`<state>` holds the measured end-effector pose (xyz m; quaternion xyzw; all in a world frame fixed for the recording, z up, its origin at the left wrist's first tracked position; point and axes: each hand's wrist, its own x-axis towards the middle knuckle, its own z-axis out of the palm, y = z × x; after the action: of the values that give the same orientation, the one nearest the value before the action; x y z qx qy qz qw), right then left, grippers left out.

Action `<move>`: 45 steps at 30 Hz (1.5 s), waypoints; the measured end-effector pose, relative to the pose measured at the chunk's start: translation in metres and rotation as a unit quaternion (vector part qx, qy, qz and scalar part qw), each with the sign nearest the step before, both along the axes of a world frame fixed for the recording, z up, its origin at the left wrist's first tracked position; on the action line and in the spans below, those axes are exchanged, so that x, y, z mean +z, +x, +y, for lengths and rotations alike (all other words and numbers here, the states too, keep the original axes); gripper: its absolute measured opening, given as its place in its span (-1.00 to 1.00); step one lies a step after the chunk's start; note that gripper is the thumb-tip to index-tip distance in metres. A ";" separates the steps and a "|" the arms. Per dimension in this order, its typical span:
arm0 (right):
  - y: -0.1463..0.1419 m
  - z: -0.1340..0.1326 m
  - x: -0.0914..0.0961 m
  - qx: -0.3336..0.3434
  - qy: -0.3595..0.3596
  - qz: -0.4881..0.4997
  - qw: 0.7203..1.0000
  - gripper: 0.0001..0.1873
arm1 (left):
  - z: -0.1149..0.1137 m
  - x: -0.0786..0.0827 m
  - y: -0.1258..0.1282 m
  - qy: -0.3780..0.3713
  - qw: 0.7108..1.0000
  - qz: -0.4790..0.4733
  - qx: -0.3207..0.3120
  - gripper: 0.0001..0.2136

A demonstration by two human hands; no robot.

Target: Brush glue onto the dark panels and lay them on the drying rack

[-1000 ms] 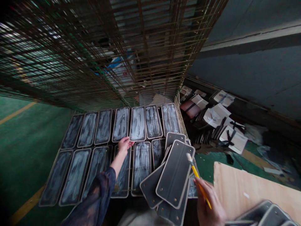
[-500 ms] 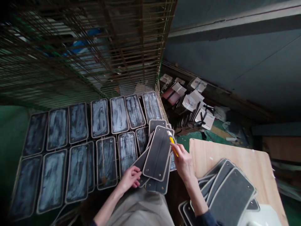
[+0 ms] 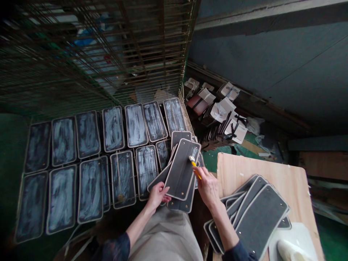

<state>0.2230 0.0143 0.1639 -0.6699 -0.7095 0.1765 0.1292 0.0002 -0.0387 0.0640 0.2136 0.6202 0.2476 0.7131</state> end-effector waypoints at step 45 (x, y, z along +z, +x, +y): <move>-0.065 -0.086 0.009 0.106 -0.166 0.107 0.975 -0.82 | -0.004 0.000 -0.009 0.003 0.998 -0.058 0.004 -0.62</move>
<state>0.1585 -0.0720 0.1725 -0.5803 -0.7192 0.3751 0.0726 -0.0091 -0.0429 0.0638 0.1984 0.5780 0.2639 0.7463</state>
